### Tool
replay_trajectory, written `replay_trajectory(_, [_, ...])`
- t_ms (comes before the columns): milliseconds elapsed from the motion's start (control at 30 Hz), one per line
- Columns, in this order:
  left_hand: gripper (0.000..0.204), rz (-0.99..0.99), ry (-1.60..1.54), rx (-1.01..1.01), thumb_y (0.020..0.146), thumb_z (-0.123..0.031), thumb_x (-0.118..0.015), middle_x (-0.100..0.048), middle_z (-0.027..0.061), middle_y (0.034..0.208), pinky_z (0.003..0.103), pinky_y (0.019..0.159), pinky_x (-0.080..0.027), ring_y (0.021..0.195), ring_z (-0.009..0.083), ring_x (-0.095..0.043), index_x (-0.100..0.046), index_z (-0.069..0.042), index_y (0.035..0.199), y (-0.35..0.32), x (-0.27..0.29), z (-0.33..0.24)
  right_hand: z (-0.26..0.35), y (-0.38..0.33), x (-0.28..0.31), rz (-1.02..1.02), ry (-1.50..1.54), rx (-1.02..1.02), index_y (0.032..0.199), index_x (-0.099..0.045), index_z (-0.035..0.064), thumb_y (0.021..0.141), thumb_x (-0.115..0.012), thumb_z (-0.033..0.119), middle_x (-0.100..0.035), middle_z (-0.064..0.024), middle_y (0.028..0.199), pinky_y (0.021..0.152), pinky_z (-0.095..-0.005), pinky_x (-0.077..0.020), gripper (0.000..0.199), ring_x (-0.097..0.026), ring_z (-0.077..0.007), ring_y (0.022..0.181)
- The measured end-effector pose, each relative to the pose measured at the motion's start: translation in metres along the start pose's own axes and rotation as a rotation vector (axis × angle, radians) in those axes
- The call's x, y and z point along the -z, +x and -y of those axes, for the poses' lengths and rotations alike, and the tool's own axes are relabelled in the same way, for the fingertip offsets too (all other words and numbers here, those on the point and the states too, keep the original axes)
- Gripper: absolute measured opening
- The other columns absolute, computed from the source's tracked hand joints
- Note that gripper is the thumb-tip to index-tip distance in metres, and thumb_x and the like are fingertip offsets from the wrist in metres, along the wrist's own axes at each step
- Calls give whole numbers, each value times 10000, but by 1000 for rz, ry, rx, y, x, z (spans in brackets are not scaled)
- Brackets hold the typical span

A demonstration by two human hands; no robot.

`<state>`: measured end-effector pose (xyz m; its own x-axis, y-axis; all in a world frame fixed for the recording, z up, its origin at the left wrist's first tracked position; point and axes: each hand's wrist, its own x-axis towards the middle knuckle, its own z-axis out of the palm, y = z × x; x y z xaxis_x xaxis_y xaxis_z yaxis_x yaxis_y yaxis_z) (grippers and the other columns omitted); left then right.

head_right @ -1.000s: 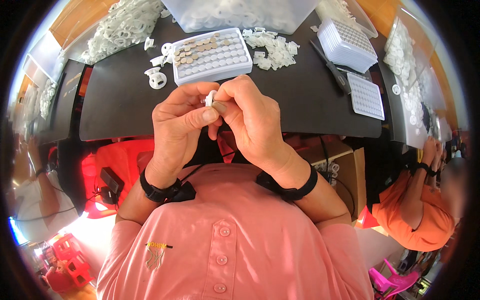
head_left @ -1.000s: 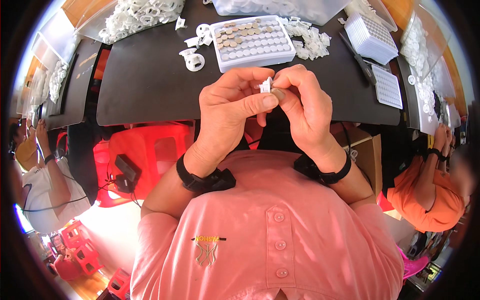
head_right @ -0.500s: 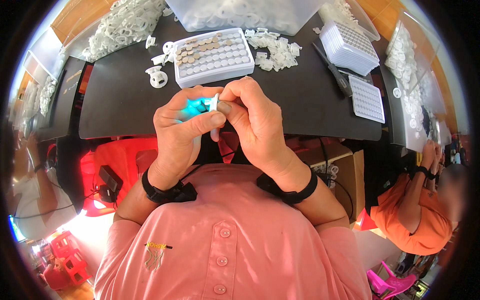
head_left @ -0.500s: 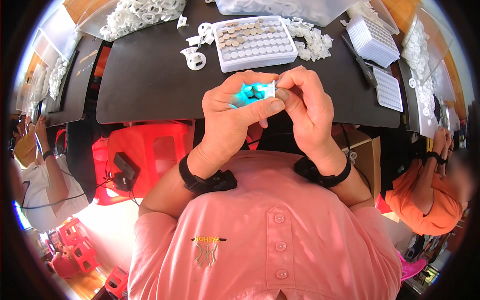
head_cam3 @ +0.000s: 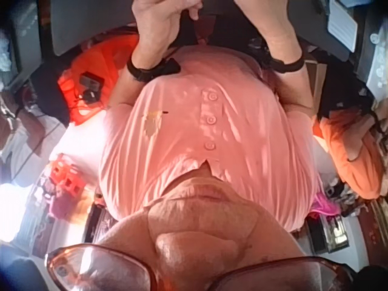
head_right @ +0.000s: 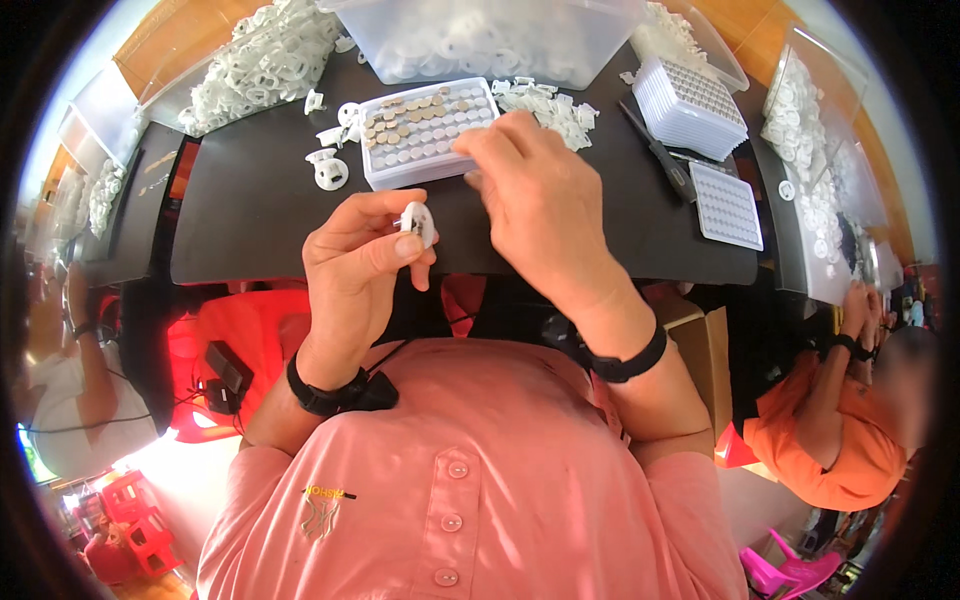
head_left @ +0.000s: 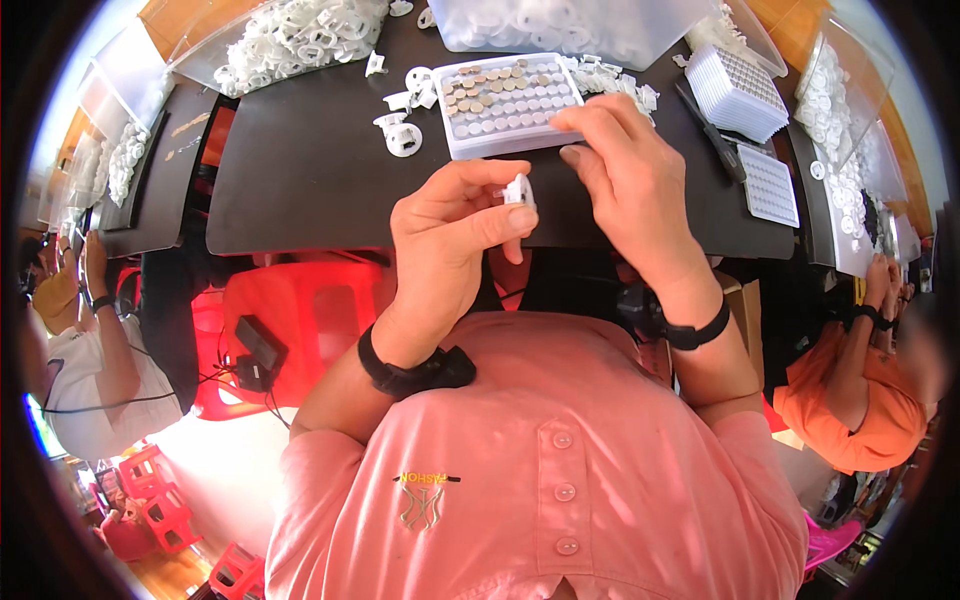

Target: Assembling small plastic components into white circular housings at a workstation.

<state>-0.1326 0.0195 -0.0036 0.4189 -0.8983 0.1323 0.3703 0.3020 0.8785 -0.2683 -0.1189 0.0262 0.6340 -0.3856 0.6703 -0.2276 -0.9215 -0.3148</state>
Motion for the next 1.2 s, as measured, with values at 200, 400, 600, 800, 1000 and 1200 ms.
replay_trajectory(200, [310,-100,42,-88,903,-20,-626,-692,167,957,317,668,-555,801,210,-675,-636,71,1199,2,25,-7,-16,-5,-15,26,-249,-35,932,-619,107,735,-748,52,-562,-72,927,653,-400,-524,242,-642,-282,795])
replay_trajectory(400, [309,-132,110,-64,920,-29,-627,-686,136,985,352,761,-572,854,221,-682,-625,65,1214,14,22,-12,-13,-9,-21,1,-103,-141,924,-578,91,734,-755,64,-548,-93,954,659,-426,-530,261,-645,-311,813])
replay_trajectory(600, [335,-121,132,-54,922,-30,-624,-677,144,993,361,779,-575,869,224,-678,-602,90,1234,31,25,-12,-8,-19,-22,-4,-77,-155,984,-556,81,731,-765,82,-554,-108,974,675,-441,-529,328,-645,-324,834])
replay_trajectory(800, [348,-109,126,-39,920,-29,-594,-671,181,980,334,719,-528,847,242,-664,-591,107,1240,24,23,-11,-25,-20,-1,9,92,-210,1016,-628,107,791,-743,85,-628,-81,907,692,-412,-522,254,-658,-313,812])
replay_trajectory(1000, [351,51,73,-29,879,-53,-659,-689,168,958,326,704,-540,792,224,-668,-628,68,1207,20,-2,-6,-103,2,46,281,-416,-319,1241,-641,164,890,-651,104,-643,-116,1032,803,-443,-517,356,-647,-332,975])
replay_trajectory(1200, [349,117,65,43,851,-52,-701,-694,159,946,310,700,-541,797,213,-671,-642,61,1175,22,-10,11,-97,-17,55,404,-470,-334,1248,-635,138,889,-655,91,-632,-99,1113,865,-428,-504,362,-613,-316,1078])
